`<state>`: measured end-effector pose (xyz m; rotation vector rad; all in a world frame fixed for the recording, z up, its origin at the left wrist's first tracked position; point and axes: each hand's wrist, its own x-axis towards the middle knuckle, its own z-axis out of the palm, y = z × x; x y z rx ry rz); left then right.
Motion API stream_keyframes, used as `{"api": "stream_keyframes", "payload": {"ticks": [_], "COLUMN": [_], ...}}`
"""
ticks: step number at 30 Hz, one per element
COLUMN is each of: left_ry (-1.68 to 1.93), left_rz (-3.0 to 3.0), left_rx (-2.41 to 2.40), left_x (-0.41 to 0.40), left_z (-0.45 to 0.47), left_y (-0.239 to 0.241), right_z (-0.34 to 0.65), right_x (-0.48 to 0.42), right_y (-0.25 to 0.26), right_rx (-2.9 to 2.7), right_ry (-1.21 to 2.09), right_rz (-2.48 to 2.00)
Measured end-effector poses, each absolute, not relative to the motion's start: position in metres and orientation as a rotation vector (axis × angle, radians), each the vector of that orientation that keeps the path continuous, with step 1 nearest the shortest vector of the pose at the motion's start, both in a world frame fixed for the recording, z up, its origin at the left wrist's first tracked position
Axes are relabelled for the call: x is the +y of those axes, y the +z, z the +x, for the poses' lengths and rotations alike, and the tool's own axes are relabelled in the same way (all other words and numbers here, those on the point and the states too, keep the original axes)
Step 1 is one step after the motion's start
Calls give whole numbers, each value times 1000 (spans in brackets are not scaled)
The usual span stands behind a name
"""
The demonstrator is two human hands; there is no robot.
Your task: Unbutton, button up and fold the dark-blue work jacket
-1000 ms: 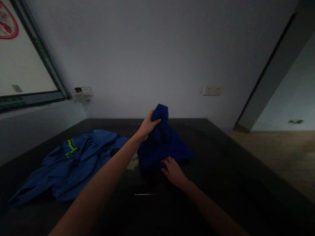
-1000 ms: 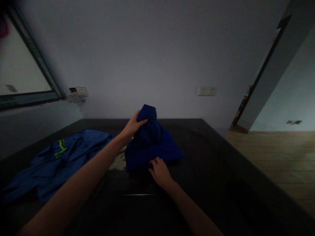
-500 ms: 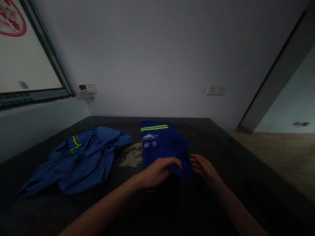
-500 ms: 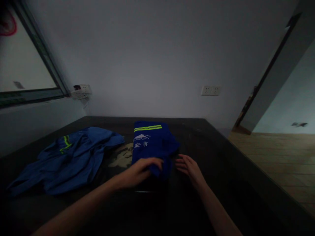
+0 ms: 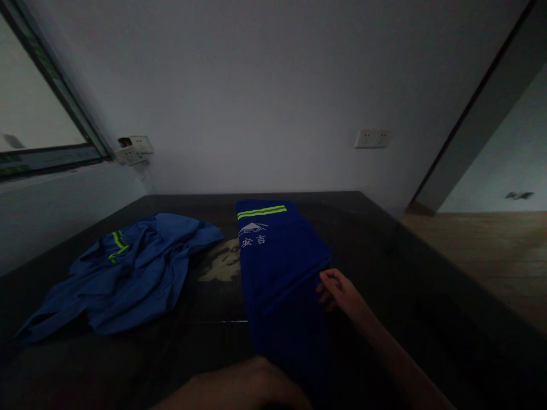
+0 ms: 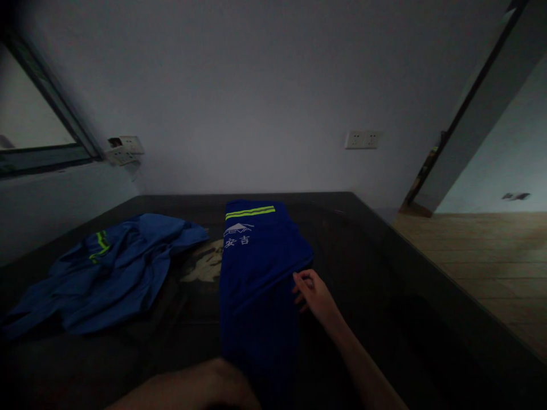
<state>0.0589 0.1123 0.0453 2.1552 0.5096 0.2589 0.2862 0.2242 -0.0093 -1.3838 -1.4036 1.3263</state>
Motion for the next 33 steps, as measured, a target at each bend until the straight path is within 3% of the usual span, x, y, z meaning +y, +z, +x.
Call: {"api": "stream_keyframes", "payload": {"ticks": [4,7,13,18,26,33], "left_ry": [713,782,521,712,1069,1557], "left_rz": [2126,2102,1967,1672,1378,1058], "left_rx": [1118,1389,1326,1228,1457,1766], "left_x": [171,225,258,246,236,240], "left_z": [69,87,123,133,94,-33], "left_y": [57,34,-13,-26,-10,50], "right_z": [285,284,284,285,291,332], "right_x": [223,223,226,226,227,242], "right_y": [-9,-13,-21,-21,-21,-13], "right_rx": [-1489,-1470,-1268,-1201,-1047,-991], "right_ry": [1315,1343,1441,1437,1458,1291], "right_rz": [-1391,-1384,-1396,-1313,-1173,-1331]}}
